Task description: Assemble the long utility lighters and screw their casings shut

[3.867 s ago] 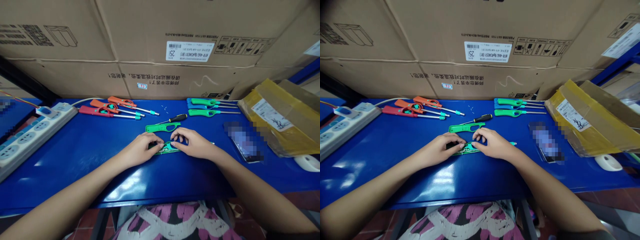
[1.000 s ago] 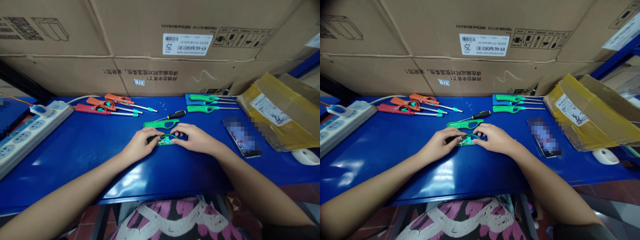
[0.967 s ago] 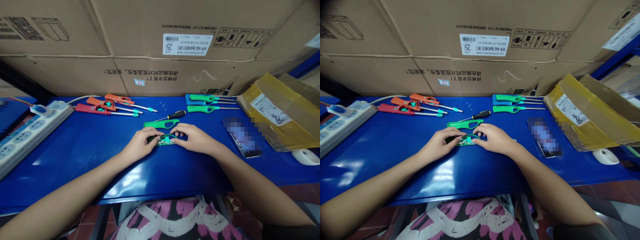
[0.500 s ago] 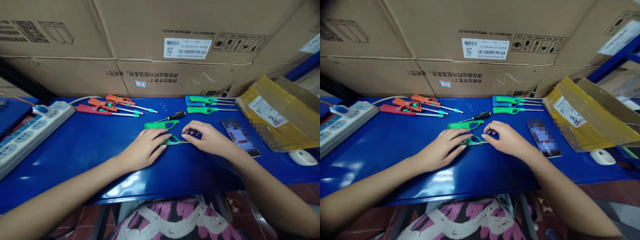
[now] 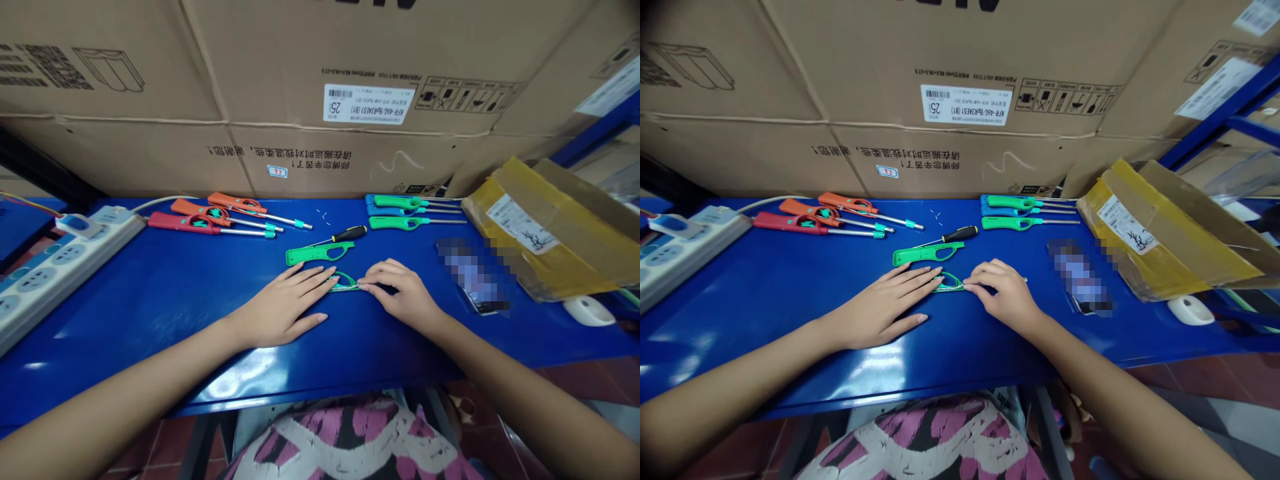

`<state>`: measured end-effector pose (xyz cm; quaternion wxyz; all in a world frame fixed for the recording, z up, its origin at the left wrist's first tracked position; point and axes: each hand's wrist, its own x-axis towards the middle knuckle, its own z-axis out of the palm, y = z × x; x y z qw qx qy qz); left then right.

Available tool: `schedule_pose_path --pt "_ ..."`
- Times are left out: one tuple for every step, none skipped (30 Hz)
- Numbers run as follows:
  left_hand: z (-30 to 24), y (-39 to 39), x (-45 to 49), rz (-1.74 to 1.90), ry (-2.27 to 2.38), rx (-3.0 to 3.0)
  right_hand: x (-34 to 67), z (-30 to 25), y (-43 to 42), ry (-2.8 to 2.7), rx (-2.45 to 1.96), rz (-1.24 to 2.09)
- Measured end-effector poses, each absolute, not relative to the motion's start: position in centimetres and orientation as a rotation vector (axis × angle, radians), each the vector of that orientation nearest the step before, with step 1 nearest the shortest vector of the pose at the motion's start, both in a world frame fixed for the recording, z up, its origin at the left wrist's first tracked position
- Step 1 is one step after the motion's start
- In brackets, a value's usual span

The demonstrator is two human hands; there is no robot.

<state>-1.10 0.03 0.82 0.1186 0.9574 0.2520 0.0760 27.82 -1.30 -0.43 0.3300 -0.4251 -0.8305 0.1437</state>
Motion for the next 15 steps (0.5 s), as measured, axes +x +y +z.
schedule_pose_path --pt "0.9 0.0 -1.1 0.232 0.727 2.794 27.8 -0.4 -1.2 -2.180 -1.120 0.392" --pt "0.9 0.0 -1.1 0.238 0.720 2.789 27.9 -0.3 -1.2 -2.194 -1.130 0.404" --pt "0.9 0.0 -1.1 0.242 0.717 2.787 27.9 -0.2 -1.2 -2.212 -1.139 0.406" --pt "0.9 -0.1 -1.1 0.248 0.714 2.785 28.0 -0.1 -1.2 -2.235 -1.144 0.395" --pt "0.9 -0.1 -1.1 0.257 0.712 2.786 28.0 -0.1 -1.4 -2.264 -1.147 0.371" --pt "0.9 -0.2 -1.1 0.268 0.709 2.787 28.1 0.0 -1.5 -2.299 -1.151 0.334" --pt "0.8 -0.2 -1.1 0.278 0.705 2.790 28.2 0.0 -1.7 -2.339 -1.153 0.285" --pt "0.8 -0.3 -1.1 0.286 0.703 2.794 28.2 0.0 -2.0 -2.379 -1.156 0.231" --pt "0.8 -0.4 -1.1 0.288 0.703 2.799 28.3 0.0 -2.2 -2.415 -1.157 0.176" --pt "0.8 -0.5 -1.0 0.282 0.706 2.804 28.3 0.1 -2.4 -2.444 -1.153 0.123" --pt "0.7 -0.5 -1.0 0.276 0.711 2.809 28.3 0.1 -2.6 -2.464 -1.142 0.076" --pt "0.8 -0.6 -1.0 0.274 0.716 2.812 28.4 0.1 -2.8 -2.476 -1.130 0.036" --pt "0.8 -0.6 -1.0 0.278 0.720 2.812 28.4 0.1 -2.9 -2.483 -1.120 0.008" --pt "0.9 -0.6 -1.0 0.287 0.725 2.809 28.4 0.1 -2.9 -2.485 -1.117 -0.010" --pt "1.0 -0.6 -1.1 0.299 0.736 2.803 28.4 0.1 -2.9 -2.484 -1.121 -0.017"
